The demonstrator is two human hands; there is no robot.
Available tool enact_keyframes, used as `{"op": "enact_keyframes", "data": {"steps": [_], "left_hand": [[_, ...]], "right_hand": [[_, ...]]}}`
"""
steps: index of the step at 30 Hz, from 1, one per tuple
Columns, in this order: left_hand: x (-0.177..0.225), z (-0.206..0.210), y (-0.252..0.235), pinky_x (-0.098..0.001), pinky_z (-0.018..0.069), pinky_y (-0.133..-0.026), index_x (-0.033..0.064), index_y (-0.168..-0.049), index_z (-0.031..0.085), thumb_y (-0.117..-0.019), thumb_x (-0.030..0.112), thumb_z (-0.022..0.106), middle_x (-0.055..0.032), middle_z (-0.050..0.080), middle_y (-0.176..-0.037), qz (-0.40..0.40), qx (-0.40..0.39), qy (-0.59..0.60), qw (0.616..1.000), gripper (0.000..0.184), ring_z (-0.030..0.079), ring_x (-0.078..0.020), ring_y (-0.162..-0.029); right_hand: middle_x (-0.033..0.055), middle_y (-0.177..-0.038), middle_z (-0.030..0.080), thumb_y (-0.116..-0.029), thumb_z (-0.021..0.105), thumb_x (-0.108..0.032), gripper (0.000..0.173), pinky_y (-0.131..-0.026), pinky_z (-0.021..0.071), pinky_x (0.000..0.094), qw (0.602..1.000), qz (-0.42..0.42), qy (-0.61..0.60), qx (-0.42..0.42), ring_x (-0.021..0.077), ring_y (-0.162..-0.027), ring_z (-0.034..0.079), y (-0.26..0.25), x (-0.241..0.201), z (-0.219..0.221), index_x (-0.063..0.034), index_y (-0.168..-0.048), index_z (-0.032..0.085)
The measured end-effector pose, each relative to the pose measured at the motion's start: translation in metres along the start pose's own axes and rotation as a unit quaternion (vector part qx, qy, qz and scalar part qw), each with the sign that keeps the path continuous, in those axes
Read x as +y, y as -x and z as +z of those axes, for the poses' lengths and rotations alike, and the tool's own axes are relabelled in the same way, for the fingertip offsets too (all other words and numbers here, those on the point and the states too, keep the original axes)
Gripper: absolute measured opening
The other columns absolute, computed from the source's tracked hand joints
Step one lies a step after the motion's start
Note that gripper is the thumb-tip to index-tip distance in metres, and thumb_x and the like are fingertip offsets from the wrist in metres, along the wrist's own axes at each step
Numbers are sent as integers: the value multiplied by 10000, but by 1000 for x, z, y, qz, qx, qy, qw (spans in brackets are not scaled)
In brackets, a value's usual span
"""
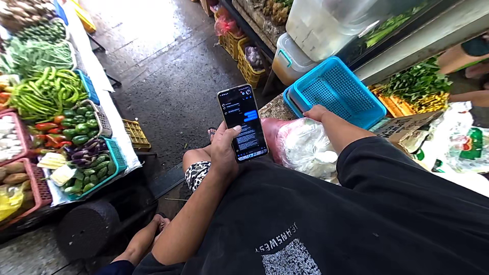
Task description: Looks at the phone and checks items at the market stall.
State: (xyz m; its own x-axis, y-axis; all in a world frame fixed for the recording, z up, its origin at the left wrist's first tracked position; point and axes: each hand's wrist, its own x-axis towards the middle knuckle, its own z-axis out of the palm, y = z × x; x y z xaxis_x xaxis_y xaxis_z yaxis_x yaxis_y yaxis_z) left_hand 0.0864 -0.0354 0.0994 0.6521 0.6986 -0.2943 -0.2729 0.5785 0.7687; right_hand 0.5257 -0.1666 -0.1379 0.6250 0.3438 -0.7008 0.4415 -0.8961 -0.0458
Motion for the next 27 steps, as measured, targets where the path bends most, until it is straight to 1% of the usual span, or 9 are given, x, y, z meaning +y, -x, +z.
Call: {"op": "enact_keyframes", "data": {"steps": [3, 9, 14, 27], "left_hand": [[0, 0, 1, -508, 596, -861, 93, -1335, 557, -1026, 222, 407, -185, 692, -1143, -4, 0, -7, 1000, 367, 708, -287, -1005], [-1, 0, 1, -497, 596, -862, 90, -1327, 567, -1012, 209, 417, -181, 694, -1141, -1, 6, -6, 1000, 369, 707, -277, -1009], [-1, 0, 1, -493, 602, -857, 91, -1317, 574, -1004, 200, 421, -177, 702, -1120, -3, 7, 5, 1000, 366, 715, -269, -992], [-2, 0, 1, -488, 600, -850, 95, -1306, 584, -1006, 200, 437, -177, 700, -1122, -13, 10, 11, 1000, 350, 712, -274, -988]], "right_hand": [[299, -1268, 639, -1013, 587, -464, 564, -1044, 423, 676, 1000, 0, 11, 4, 454, -1273, 567, 0, 0, 0, 79, -1117, 702], [291, -1292, 629, -1019, 588, -445, 549, -1059, 420, 654, 1000, 8, 13, -2, 444, -1293, 554, 0, -2, -1, 78, -1153, 688], [300, -1282, 629, -1019, 586, -449, 554, -1048, 425, 661, 1000, 8, 21, -3, 444, -1280, 564, 3, -4, -2, 83, -1133, 690], [294, -1301, 623, -1021, 588, -441, 551, -1063, 418, 650, 1000, 8, 12, -5, 439, -1297, 553, 7, -6, -4, 83, -1165, 679]]}}
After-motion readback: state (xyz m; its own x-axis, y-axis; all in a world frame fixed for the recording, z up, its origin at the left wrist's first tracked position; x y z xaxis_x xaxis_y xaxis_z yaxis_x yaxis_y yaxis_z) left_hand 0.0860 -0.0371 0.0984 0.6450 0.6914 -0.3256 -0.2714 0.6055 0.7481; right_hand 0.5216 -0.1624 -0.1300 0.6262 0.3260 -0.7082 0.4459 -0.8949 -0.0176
